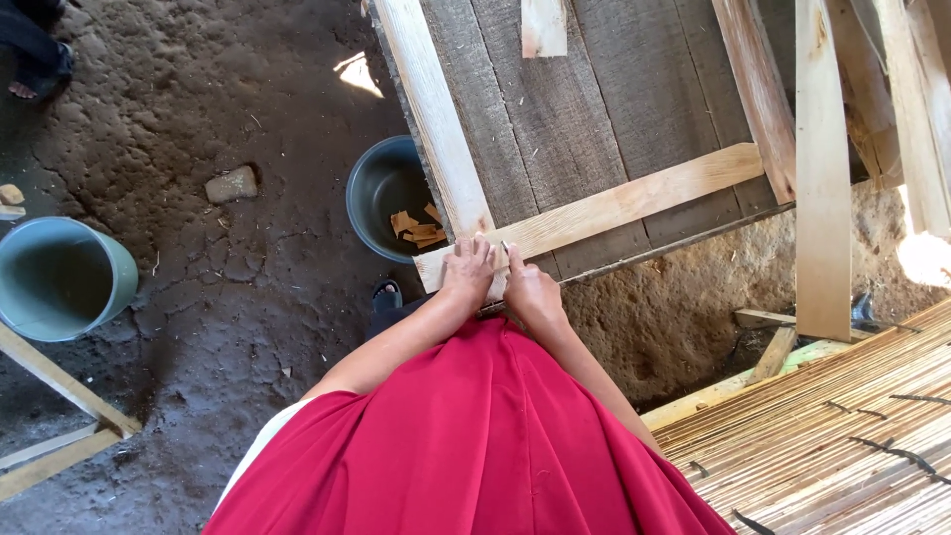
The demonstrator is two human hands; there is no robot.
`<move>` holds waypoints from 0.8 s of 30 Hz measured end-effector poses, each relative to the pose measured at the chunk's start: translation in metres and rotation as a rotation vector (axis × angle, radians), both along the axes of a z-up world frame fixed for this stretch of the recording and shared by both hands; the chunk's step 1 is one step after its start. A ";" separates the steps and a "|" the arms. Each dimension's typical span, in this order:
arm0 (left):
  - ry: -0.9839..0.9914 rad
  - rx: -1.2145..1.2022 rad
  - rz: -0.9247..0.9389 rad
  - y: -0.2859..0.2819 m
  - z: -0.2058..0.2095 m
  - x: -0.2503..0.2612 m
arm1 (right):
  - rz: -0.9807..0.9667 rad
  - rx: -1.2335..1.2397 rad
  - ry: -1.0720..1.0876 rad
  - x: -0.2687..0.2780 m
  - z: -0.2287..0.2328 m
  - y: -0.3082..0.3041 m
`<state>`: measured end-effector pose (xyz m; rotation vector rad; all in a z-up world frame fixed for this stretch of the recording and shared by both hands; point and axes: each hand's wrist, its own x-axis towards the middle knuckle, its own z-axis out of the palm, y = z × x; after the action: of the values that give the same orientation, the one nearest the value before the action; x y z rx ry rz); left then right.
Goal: The person uses a red utility knife to shave thin strips from a long piece of light-colored wood on a wooden workbench. They repeatedly score and peel off wood shavings, discarding them into a nearby bucket.
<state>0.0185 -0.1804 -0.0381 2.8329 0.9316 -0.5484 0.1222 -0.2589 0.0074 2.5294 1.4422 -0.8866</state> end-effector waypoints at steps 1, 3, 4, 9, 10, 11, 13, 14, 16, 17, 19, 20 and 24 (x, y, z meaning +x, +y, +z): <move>-0.001 -0.001 0.000 0.000 -0.007 0.001 | 0.000 -0.001 -0.001 -0.001 0.004 -0.002; -0.014 0.008 0.012 0.001 -0.021 0.001 | 0.004 0.007 -0.005 -0.004 0.011 -0.006; -0.013 0.008 0.012 0.002 -0.027 0.001 | 0.005 0.007 -0.004 -0.007 0.017 -0.008; -0.052 -0.031 0.006 0.003 -0.037 0.003 | -0.016 -0.039 -0.027 -0.012 0.027 -0.019; -0.052 -0.029 0.005 0.003 -0.041 0.003 | -0.017 -0.037 -0.028 -0.013 0.027 -0.022; -0.054 -0.041 0.012 0.004 -0.044 0.004 | -0.023 -0.034 -0.019 -0.013 0.027 -0.025; -0.054 -0.050 0.017 0.003 -0.044 0.004 | -0.031 -0.030 -0.009 -0.015 0.026 -0.031; -0.046 -0.065 0.020 0.003 -0.041 0.003 | -0.031 -0.031 -0.017 -0.016 0.025 -0.035; -0.044 -0.069 0.021 0.007 -0.037 0.006 | -0.034 -0.020 -0.032 -0.016 0.032 -0.034; -0.032 -0.068 0.013 0.008 -0.036 0.005 | -0.048 -0.044 -0.011 -0.017 0.039 -0.034; -0.020 -0.065 0.007 0.011 -0.029 0.004 | -0.060 -0.067 0.011 -0.018 0.046 -0.034; -0.031 -0.086 0.007 0.014 -0.022 0.003 | -0.072 -0.083 0.021 -0.018 0.045 -0.035; -0.074 -0.110 0.017 0.020 -0.037 0.006 | -0.094 -0.130 0.057 -0.010 0.037 -0.034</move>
<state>0.0241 -0.1599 -0.0747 2.7250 0.8831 -0.4746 0.1124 -0.2928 0.0441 2.5128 1.2443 -1.0388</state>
